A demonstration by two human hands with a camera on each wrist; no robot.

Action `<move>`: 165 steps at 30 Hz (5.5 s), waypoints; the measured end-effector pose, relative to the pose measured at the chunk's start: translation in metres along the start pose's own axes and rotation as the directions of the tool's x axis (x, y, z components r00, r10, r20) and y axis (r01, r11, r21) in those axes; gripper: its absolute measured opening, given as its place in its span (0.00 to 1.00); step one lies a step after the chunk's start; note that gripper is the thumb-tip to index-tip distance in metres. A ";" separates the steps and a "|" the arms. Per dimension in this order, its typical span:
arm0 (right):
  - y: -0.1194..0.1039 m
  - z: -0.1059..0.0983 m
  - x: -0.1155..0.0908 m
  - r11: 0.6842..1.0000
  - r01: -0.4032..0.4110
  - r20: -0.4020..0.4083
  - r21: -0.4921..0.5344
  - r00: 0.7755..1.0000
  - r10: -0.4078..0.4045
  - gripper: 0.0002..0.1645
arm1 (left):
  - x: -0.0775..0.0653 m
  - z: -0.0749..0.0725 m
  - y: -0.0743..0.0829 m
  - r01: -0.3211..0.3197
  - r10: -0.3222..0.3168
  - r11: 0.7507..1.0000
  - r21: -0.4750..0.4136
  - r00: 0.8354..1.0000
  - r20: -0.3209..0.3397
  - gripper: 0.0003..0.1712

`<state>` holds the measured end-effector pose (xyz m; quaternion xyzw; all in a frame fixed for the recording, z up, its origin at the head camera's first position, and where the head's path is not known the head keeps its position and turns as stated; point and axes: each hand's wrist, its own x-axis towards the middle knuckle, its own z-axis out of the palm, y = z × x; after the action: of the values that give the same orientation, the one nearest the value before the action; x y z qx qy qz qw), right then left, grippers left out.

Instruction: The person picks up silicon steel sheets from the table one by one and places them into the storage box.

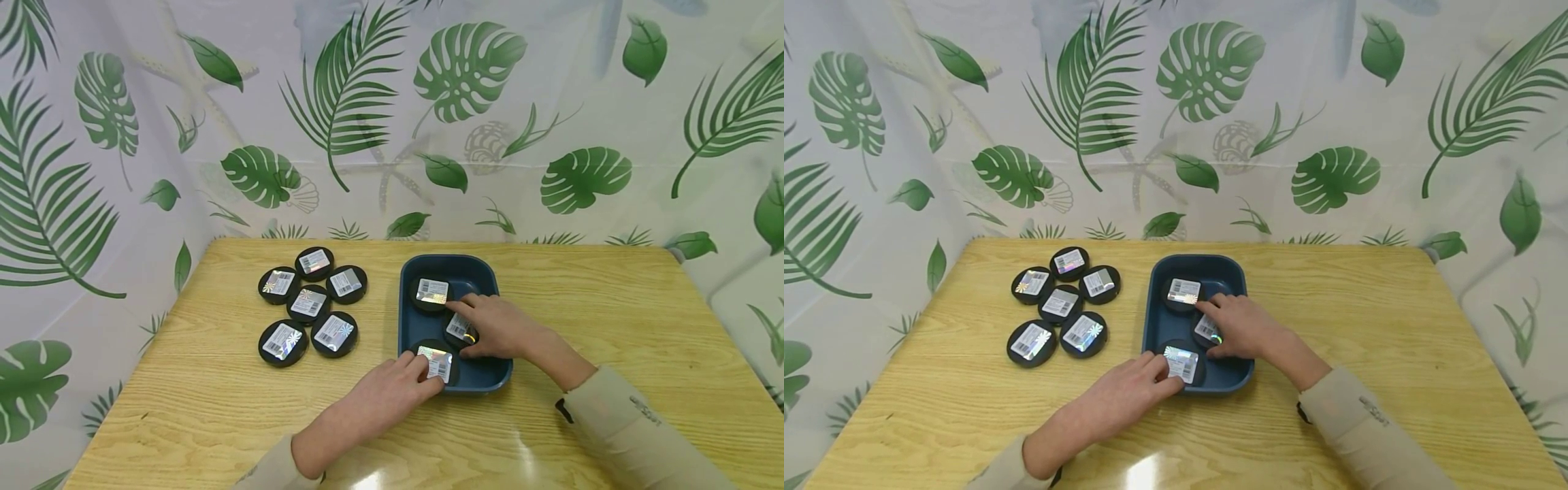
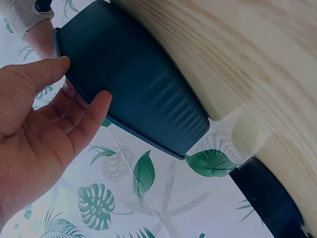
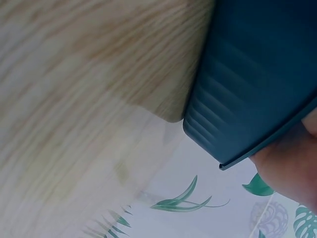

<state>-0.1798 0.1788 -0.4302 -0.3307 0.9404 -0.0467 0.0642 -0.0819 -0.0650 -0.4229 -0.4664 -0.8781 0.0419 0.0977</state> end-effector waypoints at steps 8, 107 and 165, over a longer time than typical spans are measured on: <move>-0.001 -0.001 0.002 1.000 -0.019 0.031 -0.015 0.999 0.019 0.50 | 0.000 0.000 0.000 0.003 -0.003 1.000 -0.023 1.000 0.021 0.12; -0.054 0.013 -0.083 0.986 0.161 -0.426 0.045 0.896 -0.127 0.14 | 0.006 0.004 -0.014 0.043 -0.047 0.996 -0.084 0.998 -0.048 0.12; -0.047 0.010 -0.075 0.990 0.066 -0.352 0.126 0.936 -0.018 0.16 | -0.014 -0.010 -0.066 0.323 -0.337 0.898 -0.300 0.941 0.004 0.23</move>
<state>-0.0916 0.1887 -0.4272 -0.3321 0.9241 -0.1702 -0.0827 -0.1259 -0.1137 -0.4042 -0.3212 -0.9381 -0.1184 0.0534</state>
